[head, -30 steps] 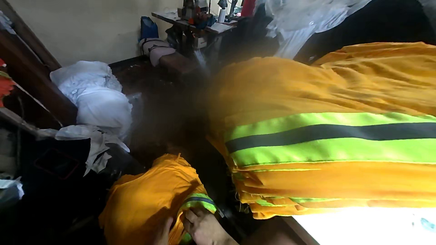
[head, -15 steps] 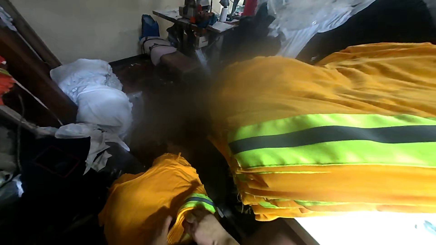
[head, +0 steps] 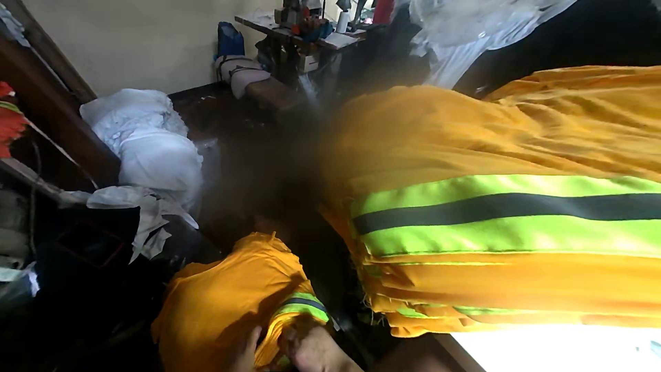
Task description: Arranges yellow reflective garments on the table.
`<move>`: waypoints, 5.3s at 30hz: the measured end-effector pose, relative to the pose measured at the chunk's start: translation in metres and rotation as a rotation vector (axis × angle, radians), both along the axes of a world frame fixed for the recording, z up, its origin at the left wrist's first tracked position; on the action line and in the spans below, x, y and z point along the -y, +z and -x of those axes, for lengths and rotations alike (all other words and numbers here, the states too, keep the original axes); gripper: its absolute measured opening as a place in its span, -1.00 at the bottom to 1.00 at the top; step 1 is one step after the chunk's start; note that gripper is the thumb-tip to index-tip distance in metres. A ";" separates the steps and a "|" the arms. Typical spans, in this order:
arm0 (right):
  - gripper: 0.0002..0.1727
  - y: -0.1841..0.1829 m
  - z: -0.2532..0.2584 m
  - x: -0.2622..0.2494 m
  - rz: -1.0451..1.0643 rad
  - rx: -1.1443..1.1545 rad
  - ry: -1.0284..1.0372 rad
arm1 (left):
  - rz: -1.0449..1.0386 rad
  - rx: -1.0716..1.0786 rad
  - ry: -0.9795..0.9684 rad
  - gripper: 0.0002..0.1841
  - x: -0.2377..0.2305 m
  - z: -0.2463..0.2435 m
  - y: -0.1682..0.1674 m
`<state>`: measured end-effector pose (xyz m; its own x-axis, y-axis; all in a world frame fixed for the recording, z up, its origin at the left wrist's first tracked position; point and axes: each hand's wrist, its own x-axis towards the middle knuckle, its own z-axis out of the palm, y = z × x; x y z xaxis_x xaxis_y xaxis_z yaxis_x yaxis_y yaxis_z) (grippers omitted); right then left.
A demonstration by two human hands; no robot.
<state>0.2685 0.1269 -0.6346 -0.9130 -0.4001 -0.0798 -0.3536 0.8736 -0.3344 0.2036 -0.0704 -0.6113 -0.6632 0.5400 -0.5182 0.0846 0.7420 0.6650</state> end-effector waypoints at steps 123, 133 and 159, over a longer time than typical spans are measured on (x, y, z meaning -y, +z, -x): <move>-0.70 -0.001 0.013 0.000 0.014 0.276 -0.035 | 0.063 -0.033 -0.037 -0.13 -0.006 0.015 -0.009; -0.60 -0.008 0.013 0.002 -0.055 -0.046 0.006 | -0.065 0.044 0.117 -0.21 0.004 0.025 -0.038; -0.62 -0.004 0.017 -0.004 -0.005 0.221 0.136 | -0.029 0.082 0.024 -0.21 0.000 0.035 -0.033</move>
